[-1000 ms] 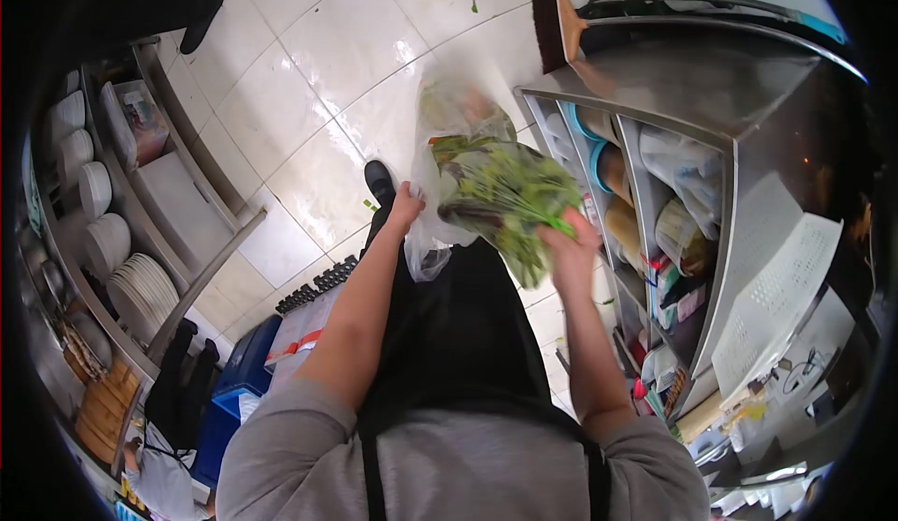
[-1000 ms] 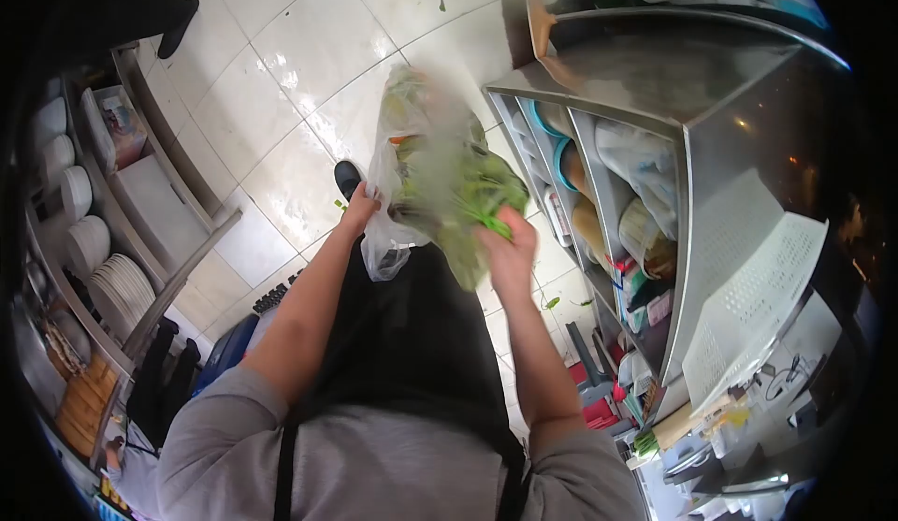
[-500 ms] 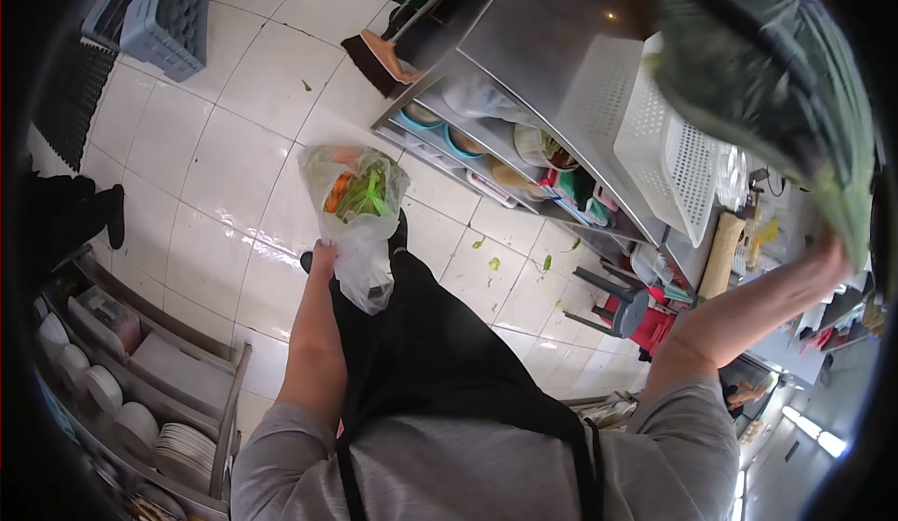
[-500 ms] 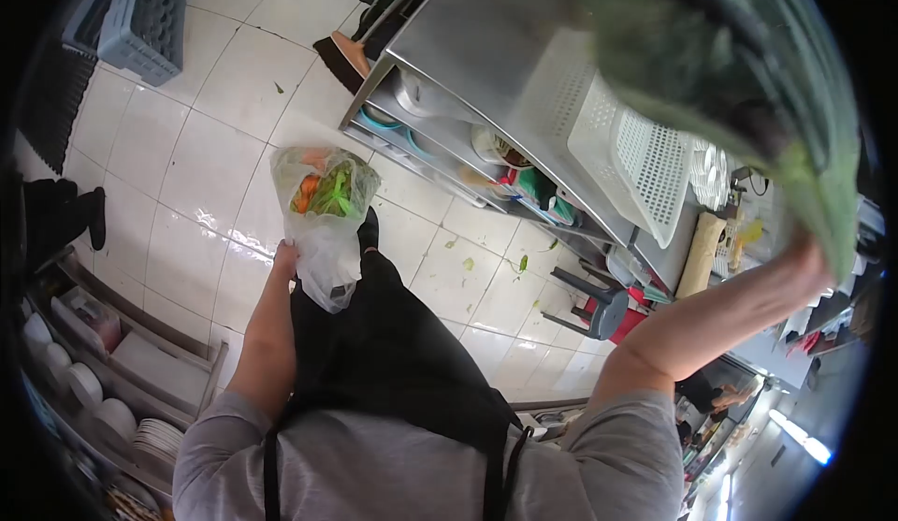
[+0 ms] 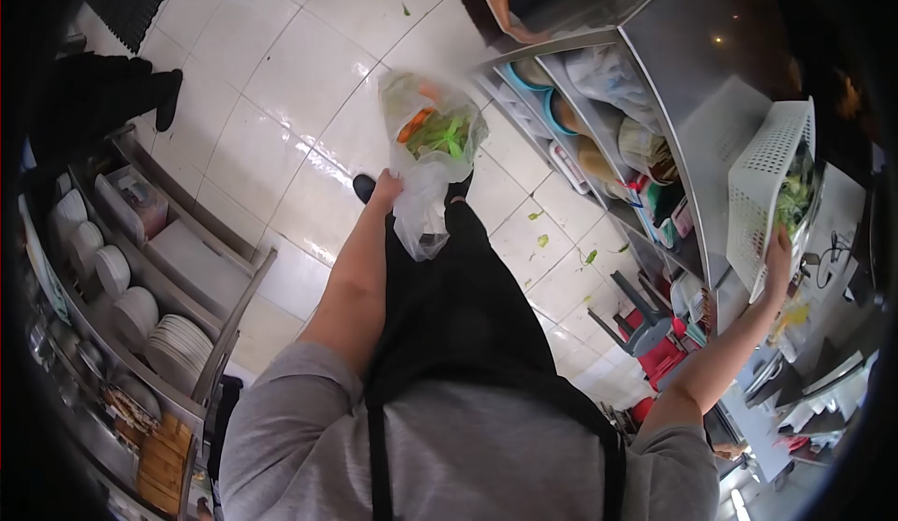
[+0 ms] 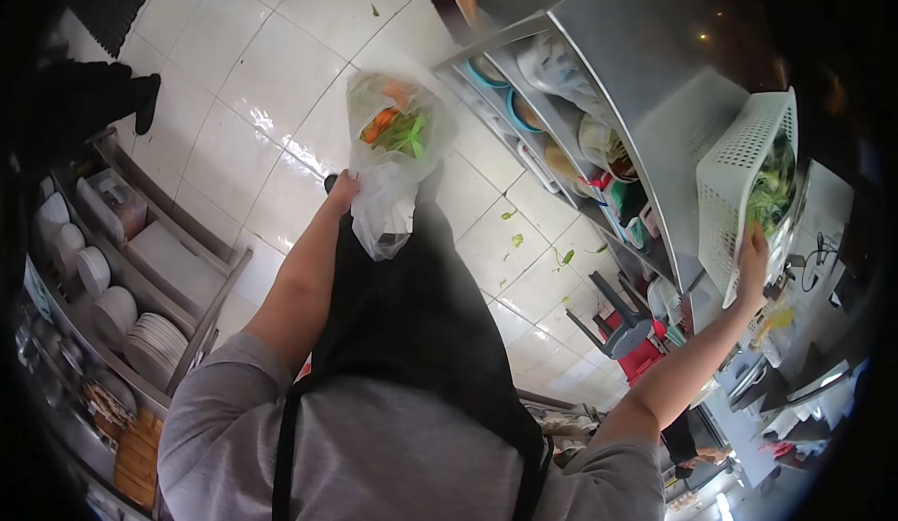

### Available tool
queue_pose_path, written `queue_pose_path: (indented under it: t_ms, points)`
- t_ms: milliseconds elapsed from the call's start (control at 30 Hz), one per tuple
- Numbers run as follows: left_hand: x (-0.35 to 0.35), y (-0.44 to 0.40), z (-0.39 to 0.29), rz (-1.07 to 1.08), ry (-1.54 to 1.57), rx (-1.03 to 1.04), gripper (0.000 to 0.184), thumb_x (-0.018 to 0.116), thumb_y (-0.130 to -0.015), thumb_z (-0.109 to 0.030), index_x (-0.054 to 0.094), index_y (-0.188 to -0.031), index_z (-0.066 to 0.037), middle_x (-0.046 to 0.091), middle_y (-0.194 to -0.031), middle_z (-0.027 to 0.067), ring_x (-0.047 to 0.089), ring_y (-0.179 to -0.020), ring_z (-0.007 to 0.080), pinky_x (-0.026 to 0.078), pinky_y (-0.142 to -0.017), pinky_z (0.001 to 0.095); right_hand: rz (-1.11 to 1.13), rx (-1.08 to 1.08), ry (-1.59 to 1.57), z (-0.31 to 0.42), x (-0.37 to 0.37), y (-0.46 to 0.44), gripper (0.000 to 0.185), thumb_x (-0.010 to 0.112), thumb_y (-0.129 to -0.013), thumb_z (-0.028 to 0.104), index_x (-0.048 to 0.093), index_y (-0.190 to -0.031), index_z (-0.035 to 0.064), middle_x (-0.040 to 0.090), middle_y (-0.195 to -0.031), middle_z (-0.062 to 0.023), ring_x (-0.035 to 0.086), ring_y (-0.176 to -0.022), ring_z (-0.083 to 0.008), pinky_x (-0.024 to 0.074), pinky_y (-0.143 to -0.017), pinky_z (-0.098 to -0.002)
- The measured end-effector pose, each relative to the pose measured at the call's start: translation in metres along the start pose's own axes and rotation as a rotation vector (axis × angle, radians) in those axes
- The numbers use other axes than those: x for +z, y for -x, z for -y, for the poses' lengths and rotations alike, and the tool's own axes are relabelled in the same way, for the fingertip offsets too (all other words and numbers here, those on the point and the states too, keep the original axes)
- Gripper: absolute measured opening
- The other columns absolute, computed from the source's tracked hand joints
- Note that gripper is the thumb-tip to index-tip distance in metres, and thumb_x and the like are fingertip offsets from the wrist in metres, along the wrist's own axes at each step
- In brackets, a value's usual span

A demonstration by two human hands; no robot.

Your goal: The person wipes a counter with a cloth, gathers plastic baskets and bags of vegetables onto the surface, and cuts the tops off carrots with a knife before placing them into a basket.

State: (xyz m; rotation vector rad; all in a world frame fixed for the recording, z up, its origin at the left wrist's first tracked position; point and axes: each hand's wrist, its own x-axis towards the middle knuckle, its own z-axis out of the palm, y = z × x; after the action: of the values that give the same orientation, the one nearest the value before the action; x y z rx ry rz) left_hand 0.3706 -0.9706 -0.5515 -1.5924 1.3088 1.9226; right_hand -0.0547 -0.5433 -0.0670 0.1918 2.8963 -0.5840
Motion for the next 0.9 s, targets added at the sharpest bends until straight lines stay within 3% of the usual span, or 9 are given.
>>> queue_pose_path:
  t_ms: [33, 100, 167, 233, 300, 333, 433, 633, 900]
  points:
    - [0.000, 0.003, 0.003, 0.017, 0.014, 0.015, 0.044, 0.048, -0.065, 0.000, 0.039, -0.109, 0.003, 0.053, -0.085, 0.0161, 0.056, -0.074, 0.0249, 0.047, -0.058, 0.0359, 0.161, 0.028, 0.145, 0.000, -0.012, 0.002, 0.036, 0.061, -0.077, 0.026, 0.055, -0.102, 0.0011, 0.056, -0.075, -0.0040, 0.049, -0.063, -0.0100, 0.0408, -0.057, -0.0227]
    - [0.002, -0.005, 0.018, 0.030, 0.097, 0.029, 0.046, 0.049, -0.063, 0.000, 0.039, -0.108, 0.004, 0.053, -0.084, 0.0153, 0.056, -0.073, 0.0259, 0.046, -0.061, 0.0342, -0.483, -0.470, 0.604, 0.065, -0.016, 0.048, 0.036, 0.057, -0.081, 0.027, 0.055, -0.102, -0.0026, 0.058, -0.074, -0.0071, 0.052, -0.065, -0.0120, 0.0426, -0.059, -0.0237]
    - [0.004, -0.015, 0.039, -0.039, -0.138, 0.127, 0.050, 0.052, -0.058, 0.001, 0.040, -0.107, 0.003, 0.053, -0.084, 0.0149, 0.055, -0.076, 0.0281, 0.046, -0.066, 0.0330, -0.774, -0.664, 0.025, 0.154, 0.025, 0.107, 0.037, 0.051, -0.083, 0.028, 0.054, -0.097, -0.0062, 0.059, -0.076, -0.0105, 0.054, -0.067, -0.0178, 0.0436, -0.065, -0.0280]
    - [0.005, -0.017, 0.050, -0.011, -0.154, 0.179, 0.053, 0.053, -0.056, 0.001, 0.039, -0.107, 0.003, 0.053, -0.086, 0.0150, 0.054, -0.080, 0.0284, 0.045, -0.069, 0.0323, -0.623, -0.775, -0.292, 0.173, 0.055, 0.123, 0.030, 0.048, -0.082, 0.021, 0.056, -0.083, -0.0082, 0.059, -0.077, -0.0113, 0.056, -0.074, -0.0194, 0.0459, -0.072, -0.0296]
    - [0.008, -0.012, 0.056, 0.015, -0.166, 0.227, 0.056, 0.054, -0.053, 0.001, 0.039, -0.107, 0.003, 0.052, -0.087, 0.0150, 0.054, -0.083, 0.0286, 0.044, -0.071, 0.0317, 0.232, -0.947, -0.067, 0.190, 0.128, 0.132, 0.018, 0.053, -0.069, 0.006, 0.058, -0.083, -0.0037, 0.058, -0.080, -0.0097, 0.056, -0.077, -0.0175, 0.0433, -0.073, -0.0279]
    - [0.010, -0.001, 0.046, 0.039, -0.102, 0.180, 0.057, 0.054, -0.052, 0.003, 0.038, -0.107, 0.002, 0.052, -0.089, 0.0146, 0.052, -0.087, 0.0272, 0.043, -0.074, 0.0316, 0.408, -0.422, -0.259, 0.211, 0.200, 0.159, 0.017, 0.053, -0.073, 0.007, 0.060, -0.088, -0.0001, 0.058, -0.082, -0.0085, 0.056, -0.077, -0.0164, 0.0424, -0.072, -0.0265]
    - [0.009, 0.025, 0.025, 0.066, 0.003, 0.144, 0.058, 0.054, -0.052, 0.005, 0.038, -0.107, 0.000, 0.050, -0.094, 0.0117, 0.049, -0.093, 0.0242, 0.040, -0.079, 0.0313, 0.960, -0.708, -0.100, 0.142, 0.417, 0.124, 0.013, 0.053, -0.079, 0.009, 0.059, -0.088, 0.0013, 0.059, -0.084, -0.0094, 0.056, -0.078, -0.0183, 0.0431, -0.069, -0.0255]
    - [0.007, 0.035, 0.011, 0.126, 0.064, 0.111, 0.055, 0.051, -0.054, 0.006, 0.039, -0.107, -0.004, 0.047, -0.101, 0.0080, 0.043, -0.099, 0.0208, 0.035, -0.085, 0.0301, 0.740, -0.976, 0.321, 0.015, 0.674, 0.141, 0.014, 0.052, -0.075, 0.015, 0.060, -0.084, 0.0080, 0.057, -0.086, -0.0097, 0.055, -0.082, -0.0274, 0.0446, -0.071, -0.0361]
    - [0.015, 0.029, 0.020, 0.068, 0.110, 0.191, 0.052, 0.050, -0.056, 0.007, 0.040, -0.106, -0.002, 0.049, -0.101, 0.0106, 0.046, -0.099, 0.0215, 0.034, -0.087, 0.0301, 0.639, -1.095, 0.693, -0.008, 0.719, 0.174, 0.013, 0.054, -0.071, 0.014, 0.060, -0.083, 0.0116, 0.057, -0.082, -0.0058, 0.053, -0.086, -0.0250, 0.0445, -0.072, -0.0368]
